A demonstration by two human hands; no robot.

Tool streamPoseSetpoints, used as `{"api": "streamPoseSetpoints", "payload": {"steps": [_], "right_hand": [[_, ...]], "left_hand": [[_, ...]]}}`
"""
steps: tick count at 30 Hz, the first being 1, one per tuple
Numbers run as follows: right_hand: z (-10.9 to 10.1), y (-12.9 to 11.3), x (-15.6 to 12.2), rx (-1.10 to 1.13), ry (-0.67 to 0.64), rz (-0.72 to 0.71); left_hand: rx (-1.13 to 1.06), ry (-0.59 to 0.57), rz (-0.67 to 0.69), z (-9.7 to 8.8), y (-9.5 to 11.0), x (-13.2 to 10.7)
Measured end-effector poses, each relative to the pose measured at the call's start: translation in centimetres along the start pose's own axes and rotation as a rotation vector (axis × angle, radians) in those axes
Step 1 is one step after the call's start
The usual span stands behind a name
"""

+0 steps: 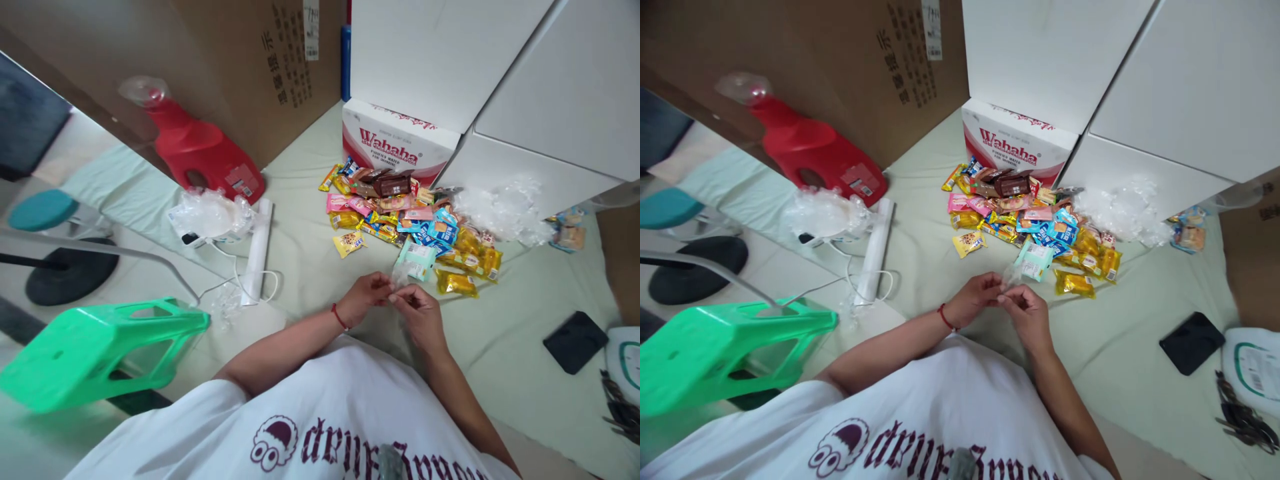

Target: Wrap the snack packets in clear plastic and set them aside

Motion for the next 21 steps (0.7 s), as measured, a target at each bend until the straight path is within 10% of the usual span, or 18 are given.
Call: {"api": "streamPoseSetpoints", "payload": {"steps": [5,12,18,21], "right_hand": [[-1.0,0.1,0.1,0.248,0.089,0.07],[-8.7,0.8,0.4,0.412,0.302,0.196],[-15.0,3.0,0.2,-0.069,0.45,0.178],[-16.2,0.6,-1.0,-0.601,0.616,-0.08]], "left_hand": [[-0.153,0.037,0.001,-1.3,-0.5,0.8],[-0.268,-0.041,-0.037,-6.1,0.3,-0.2],[-0.127,-0.012,-0.008,-9.9,0.2,0.2],[-0.072,-0.04,0.003,-10.6,0.0,0.4]]}}
Point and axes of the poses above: each hand's wrist, its own x-axis towards the middle knuckle, its own z-axis out of the palm, y = z × x, the point moved 5 cm from there along x, towards the middle knuckle, and after that the axes turned 1 degree about -z, right-handed, at the moved point
